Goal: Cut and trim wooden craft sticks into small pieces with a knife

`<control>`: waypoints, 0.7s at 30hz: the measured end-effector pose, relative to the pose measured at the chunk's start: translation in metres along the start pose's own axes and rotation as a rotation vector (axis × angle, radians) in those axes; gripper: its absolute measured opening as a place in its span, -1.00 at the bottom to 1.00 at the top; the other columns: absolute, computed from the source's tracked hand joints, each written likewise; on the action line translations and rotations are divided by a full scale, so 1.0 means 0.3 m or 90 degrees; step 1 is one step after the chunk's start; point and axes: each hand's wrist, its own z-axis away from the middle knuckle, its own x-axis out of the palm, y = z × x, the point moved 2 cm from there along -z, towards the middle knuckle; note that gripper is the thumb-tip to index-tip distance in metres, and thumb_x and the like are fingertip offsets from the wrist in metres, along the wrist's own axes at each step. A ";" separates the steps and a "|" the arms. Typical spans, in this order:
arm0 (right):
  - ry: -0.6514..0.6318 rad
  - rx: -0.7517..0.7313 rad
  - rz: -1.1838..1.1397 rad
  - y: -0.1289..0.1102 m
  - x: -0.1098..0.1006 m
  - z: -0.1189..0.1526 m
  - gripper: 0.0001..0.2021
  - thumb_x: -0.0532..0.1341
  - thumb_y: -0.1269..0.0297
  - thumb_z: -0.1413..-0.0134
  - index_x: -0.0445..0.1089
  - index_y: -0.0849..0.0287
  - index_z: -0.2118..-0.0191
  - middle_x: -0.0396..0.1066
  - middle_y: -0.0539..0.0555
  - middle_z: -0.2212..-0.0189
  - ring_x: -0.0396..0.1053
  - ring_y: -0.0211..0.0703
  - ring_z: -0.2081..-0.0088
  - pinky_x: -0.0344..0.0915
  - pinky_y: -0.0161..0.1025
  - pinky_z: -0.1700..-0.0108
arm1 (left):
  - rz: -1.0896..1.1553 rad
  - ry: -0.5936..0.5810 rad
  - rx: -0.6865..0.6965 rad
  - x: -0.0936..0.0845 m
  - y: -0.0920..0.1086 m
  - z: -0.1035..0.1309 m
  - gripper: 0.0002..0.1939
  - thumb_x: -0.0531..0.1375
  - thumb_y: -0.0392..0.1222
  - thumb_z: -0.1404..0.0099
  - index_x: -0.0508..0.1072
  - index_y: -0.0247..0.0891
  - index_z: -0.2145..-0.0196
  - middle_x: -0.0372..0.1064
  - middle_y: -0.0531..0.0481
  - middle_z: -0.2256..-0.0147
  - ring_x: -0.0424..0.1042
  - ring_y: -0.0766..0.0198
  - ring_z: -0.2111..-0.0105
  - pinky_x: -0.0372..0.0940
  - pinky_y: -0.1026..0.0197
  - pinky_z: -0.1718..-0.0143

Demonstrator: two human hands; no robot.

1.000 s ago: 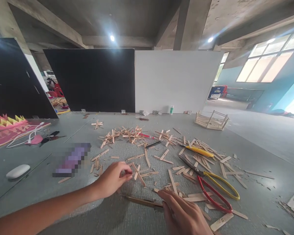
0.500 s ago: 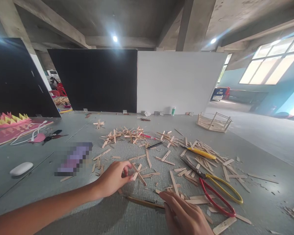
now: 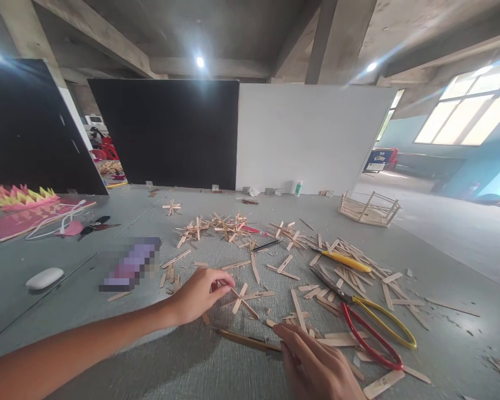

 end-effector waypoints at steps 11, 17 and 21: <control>-0.024 0.003 0.015 -0.005 -0.004 0.000 -0.72 0.06 0.56 -0.33 0.37 0.23 -0.05 0.63 0.18 0.17 0.64 -0.15 0.24 0.54 -0.37 0.31 | -0.039 0.103 0.039 -0.072 0.061 0.006 -0.75 0.11 -0.12 -0.47 0.58 -0.20 0.15 0.52 0.04 0.38 0.34 0.30 0.47 0.18 0.26 0.40; -0.012 -0.003 0.006 -0.003 0.001 0.005 -0.72 0.06 0.55 -0.32 0.39 0.23 -0.04 0.64 0.18 0.18 0.65 -0.15 0.26 0.54 -0.38 0.33 | -0.100 0.120 0.080 -0.135 0.073 -0.008 -0.81 0.11 -0.20 -0.44 0.53 -0.22 0.22 0.47 0.06 0.42 0.29 0.32 0.50 0.17 0.23 0.40; -0.031 0.010 0.010 -0.010 -0.006 0.006 -0.71 0.08 0.56 -0.31 0.38 0.23 -0.06 0.63 0.18 0.16 0.65 -0.15 0.24 0.56 -0.37 0.29 | -0.133 0.079 0.129 -0.158 0.083 -0.012 -0.75 0.06 -0.31 -0.41 0.55 -0.21 0.28 0.48 0.02 0.35 0.34 0.30 0.43 0.18 0.20 0.36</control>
